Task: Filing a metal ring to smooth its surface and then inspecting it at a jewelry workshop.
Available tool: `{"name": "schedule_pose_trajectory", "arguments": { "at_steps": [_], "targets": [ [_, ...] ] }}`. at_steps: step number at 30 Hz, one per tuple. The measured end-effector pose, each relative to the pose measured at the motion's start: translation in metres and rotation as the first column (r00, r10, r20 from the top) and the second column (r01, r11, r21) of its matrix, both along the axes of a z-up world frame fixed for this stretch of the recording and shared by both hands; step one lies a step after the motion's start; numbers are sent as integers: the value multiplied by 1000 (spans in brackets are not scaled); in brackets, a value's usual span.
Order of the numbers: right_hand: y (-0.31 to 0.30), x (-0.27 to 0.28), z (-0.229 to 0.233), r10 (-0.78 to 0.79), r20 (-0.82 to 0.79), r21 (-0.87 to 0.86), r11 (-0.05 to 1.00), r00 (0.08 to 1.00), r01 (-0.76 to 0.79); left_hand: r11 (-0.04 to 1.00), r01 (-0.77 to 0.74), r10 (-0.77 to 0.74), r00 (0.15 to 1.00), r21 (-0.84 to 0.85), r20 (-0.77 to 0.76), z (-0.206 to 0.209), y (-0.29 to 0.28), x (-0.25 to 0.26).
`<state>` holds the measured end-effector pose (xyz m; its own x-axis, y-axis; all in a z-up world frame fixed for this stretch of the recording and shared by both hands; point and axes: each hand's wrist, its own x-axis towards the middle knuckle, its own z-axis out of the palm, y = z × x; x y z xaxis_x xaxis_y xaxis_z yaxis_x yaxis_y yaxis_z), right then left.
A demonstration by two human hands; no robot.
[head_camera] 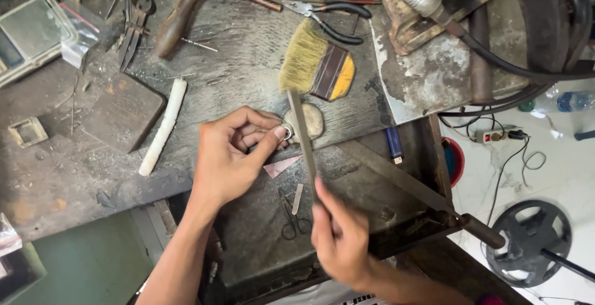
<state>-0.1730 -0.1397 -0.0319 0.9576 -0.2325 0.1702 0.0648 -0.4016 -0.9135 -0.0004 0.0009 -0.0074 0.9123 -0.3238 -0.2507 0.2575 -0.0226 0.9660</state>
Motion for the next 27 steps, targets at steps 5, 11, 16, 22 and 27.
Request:
{"name": "schedule_pose_trajectory", "arguments": {
  "at_steps": [5,11,16,22,27],
  "targets": [
    [3,-18,-12,-14,-11,-94,995,1000,13,999,39,-42,996,37,81,2,2,4],
    [-39,76,20,217,-56,-45,975,975,-220,999,47,-49,980,14,193,5,0,2],
    [-33,88,14,161,-29,248,957,987,-149,989,-22,43,989,-147,139,2,-2,-9],
    [-27,86,1,128,111,278,948,986,-155,957,-92,123,988,-274,98,-12,0,-20],
    [-28,87,4,132,107,267,951,985,-157,946,-105,154,978,-305,141,-8,-1,-19]
  ]
}}
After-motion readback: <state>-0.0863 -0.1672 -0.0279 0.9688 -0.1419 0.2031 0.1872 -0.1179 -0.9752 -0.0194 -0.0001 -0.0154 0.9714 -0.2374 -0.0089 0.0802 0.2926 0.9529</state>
